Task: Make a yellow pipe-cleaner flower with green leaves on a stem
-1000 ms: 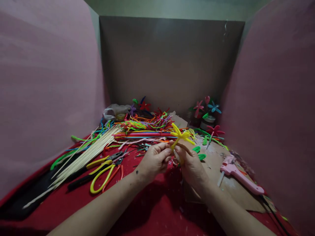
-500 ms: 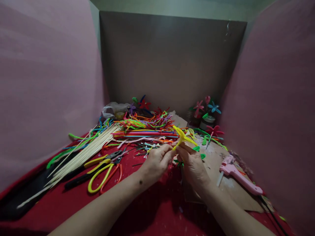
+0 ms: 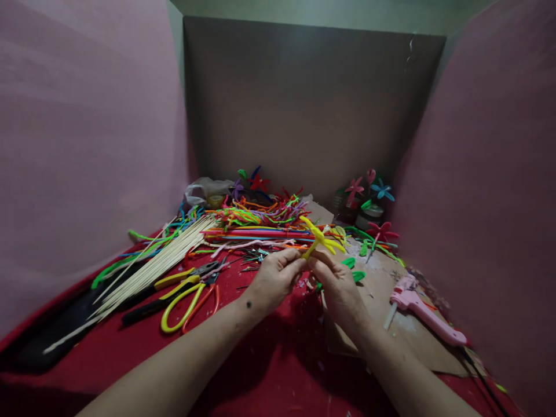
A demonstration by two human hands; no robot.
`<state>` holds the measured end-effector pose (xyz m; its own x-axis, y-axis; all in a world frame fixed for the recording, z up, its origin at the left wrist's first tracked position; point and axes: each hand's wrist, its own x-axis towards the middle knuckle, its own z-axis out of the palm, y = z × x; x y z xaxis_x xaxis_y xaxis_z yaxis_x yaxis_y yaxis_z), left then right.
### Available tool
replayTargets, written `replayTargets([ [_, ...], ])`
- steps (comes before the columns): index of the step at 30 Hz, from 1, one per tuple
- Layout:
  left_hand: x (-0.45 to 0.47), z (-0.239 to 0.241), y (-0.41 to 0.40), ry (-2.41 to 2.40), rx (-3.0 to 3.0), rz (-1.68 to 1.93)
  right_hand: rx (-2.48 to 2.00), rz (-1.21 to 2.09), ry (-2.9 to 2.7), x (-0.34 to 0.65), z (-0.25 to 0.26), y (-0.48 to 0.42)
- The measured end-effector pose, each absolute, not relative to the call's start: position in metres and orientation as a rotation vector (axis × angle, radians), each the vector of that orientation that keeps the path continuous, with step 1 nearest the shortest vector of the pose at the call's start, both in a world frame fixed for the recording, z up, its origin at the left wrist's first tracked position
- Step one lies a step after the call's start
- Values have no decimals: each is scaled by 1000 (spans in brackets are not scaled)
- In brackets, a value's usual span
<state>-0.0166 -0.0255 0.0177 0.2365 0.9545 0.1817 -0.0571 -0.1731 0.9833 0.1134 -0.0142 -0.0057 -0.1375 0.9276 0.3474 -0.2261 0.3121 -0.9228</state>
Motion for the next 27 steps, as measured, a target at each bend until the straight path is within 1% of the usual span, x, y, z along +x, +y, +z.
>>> replayTargets([
  [4, -17, 18, -26, 728, 1164, 1076, -660, 1272, -1230, 117, -9, -10],
  [8, -21, 14, -23, 557, 996, 931, -606, 1445, -1071, 118, -13, -10],
  [11, -24, 12, -21, 486, 954, 849, -562, 1575, -999, 116, -12, -12],
  [14, -25, 14, -21, 510, 1009, 826, -540, 1578, -988, 115, -9, -13],
  [17, -21, 17, -22, 672, 1213, 881, -552, 1494, -1027, 114, -4, -14],
  [20, -18, 16, -24, 918, 1536, 1015, -614, 1434, -1002, 114, -4, -14],
  [24, -16, 5, -26, 1199, 2066, 1245, -642, 1317, -979, 114, -13, -13],
  [27, -16, -5, -24, 1307, 2386, 1295, -638, 1250, -1012, 113, -18, -14],
])
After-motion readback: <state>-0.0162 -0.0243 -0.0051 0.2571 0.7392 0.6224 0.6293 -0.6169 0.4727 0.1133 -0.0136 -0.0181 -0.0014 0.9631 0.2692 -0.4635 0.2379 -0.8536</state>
